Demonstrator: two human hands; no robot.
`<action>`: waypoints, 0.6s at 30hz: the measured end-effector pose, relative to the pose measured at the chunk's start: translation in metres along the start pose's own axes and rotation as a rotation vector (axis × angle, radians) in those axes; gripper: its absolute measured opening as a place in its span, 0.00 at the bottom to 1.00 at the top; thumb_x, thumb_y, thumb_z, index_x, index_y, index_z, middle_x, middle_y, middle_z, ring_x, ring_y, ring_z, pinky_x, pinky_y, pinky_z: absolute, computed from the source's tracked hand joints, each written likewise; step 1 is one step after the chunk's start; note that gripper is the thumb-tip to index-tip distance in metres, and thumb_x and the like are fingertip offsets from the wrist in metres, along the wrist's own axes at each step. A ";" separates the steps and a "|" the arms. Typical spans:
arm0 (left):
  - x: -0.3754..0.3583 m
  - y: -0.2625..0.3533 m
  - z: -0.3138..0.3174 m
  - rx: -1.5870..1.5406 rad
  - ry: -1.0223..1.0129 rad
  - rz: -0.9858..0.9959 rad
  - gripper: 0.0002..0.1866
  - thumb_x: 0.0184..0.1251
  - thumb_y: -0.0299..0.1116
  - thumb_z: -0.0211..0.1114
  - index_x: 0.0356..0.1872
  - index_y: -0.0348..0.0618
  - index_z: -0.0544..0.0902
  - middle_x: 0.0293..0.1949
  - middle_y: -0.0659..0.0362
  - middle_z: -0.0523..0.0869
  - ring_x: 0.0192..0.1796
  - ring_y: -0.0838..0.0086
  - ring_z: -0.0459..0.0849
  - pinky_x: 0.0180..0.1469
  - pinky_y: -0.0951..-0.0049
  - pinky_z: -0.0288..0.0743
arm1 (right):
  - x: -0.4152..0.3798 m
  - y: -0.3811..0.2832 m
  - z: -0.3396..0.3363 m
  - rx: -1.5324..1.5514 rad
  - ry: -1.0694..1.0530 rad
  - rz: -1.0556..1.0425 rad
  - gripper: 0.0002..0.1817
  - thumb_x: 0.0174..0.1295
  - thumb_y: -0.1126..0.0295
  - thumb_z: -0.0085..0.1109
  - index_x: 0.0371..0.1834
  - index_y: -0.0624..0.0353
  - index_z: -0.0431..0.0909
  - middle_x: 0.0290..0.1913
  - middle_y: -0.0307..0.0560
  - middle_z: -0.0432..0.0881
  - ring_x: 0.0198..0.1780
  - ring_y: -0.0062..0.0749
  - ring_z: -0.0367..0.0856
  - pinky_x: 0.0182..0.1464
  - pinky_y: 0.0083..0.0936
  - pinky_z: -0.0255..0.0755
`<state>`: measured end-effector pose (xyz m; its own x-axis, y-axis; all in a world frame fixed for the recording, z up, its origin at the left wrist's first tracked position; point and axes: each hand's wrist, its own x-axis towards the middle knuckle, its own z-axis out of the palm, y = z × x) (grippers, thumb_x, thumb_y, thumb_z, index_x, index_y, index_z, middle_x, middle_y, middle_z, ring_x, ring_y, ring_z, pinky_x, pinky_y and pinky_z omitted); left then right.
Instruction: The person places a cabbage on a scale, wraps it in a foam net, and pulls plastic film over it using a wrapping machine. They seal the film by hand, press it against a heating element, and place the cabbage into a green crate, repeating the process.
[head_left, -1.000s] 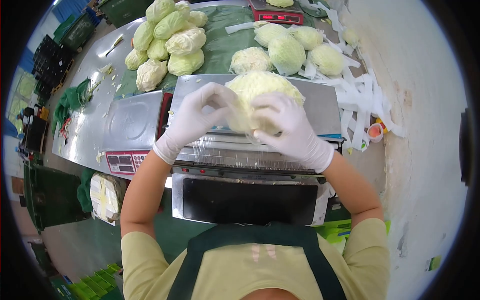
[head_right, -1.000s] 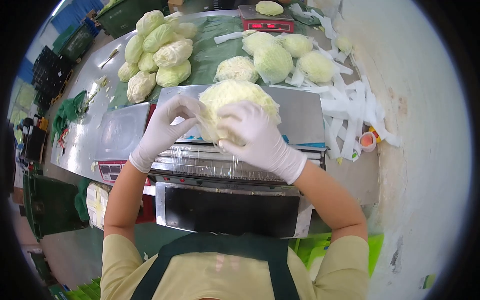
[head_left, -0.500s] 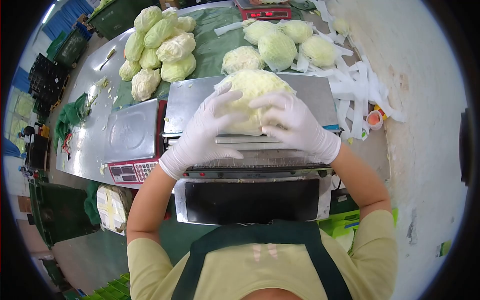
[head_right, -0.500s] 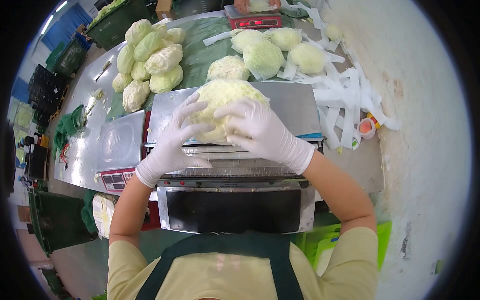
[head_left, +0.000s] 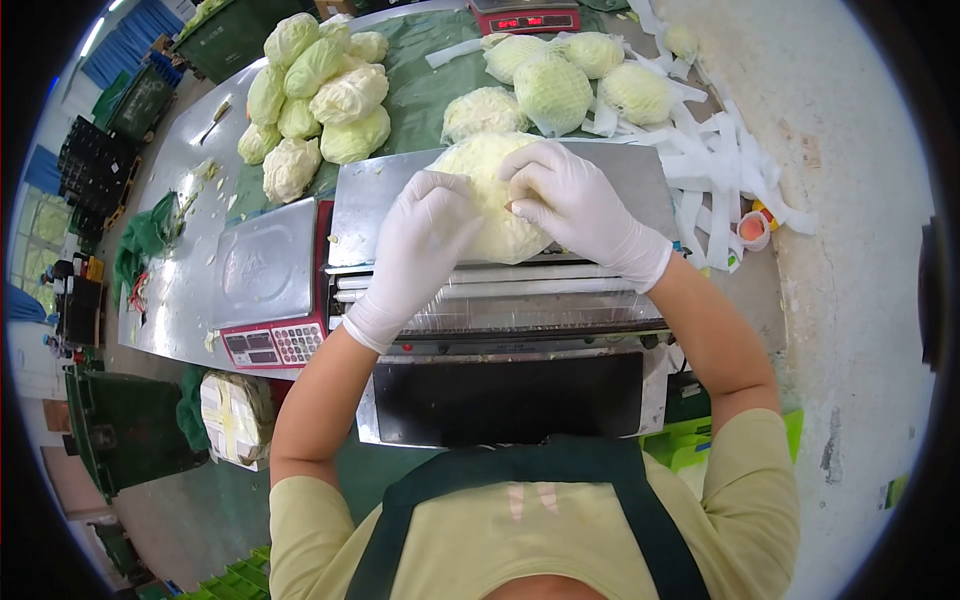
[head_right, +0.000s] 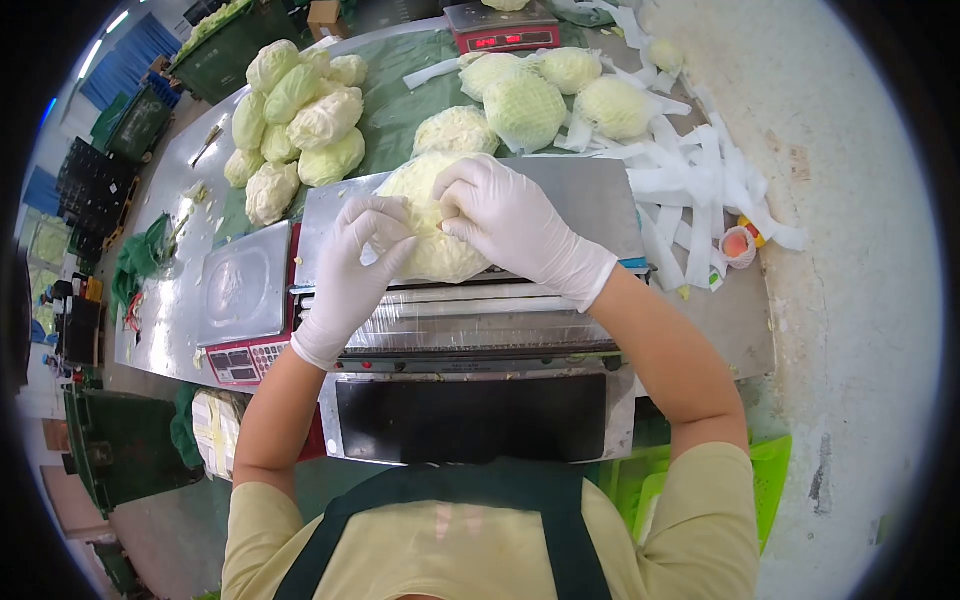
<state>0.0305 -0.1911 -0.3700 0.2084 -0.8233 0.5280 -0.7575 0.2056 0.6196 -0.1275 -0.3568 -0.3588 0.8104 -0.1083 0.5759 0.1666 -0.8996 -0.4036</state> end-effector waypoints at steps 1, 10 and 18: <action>-0.001 -0.002 0.002 0.029 -0.001 -0.002 0.10 0.54 0.23 0.73 0.35 0.40 0.80 0.48 0.55 0.81 0.56 0.58 0.79 0.58 0.64 0.74 | 0.000 0.000 0.001 -0.007 -0.007 -0.003 0.08 0.56 0.71 0.66 0.34 0.58 0.75 0.49 0.41 0.79 0.50 0.42 0.77 0.51 0.34 0.73; 0.007 0.011 0.001 0.218 0.052 0.092 0.13 0.53 0.26 0.74 0.41 0.46 0.84 0.45 0.58 0.83 0.55 0.61 0.78 0.53 0.62 0.73 | 0.000 -0.006 0.002 0.185 0.026 0.117 0.11 0.54 0.76 0.66 0.41 0.60 0.78 0.59 0.46 0.77 0.55 0.38 0.77 0.57 0.33 0.73; -0.003 -0.008 0.007 0.377 0.108 0.413 0.13 0.49 0.27 0.75 0.36 0.45 0.82 0.43 0.61 0.83 0.49 0.62 0.80 0.51 0.64 0.74 | -0.011 -0.003 0.004 -0.091 0.039 -0.168 0.09 0.55 0.71 0.66 0.38 0.56 0.78 0.49 0.41 0.79 0.51 0.41 0.77 0.54 0.38 0.73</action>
<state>0.0312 -0.1942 -0.3802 -0.1047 -0.6519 0.7510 -0.9540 0.2791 0.1092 -0.1349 -0.3511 -0.3669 0.7529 0.0319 0.6573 0.2445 -0.9409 -0.2345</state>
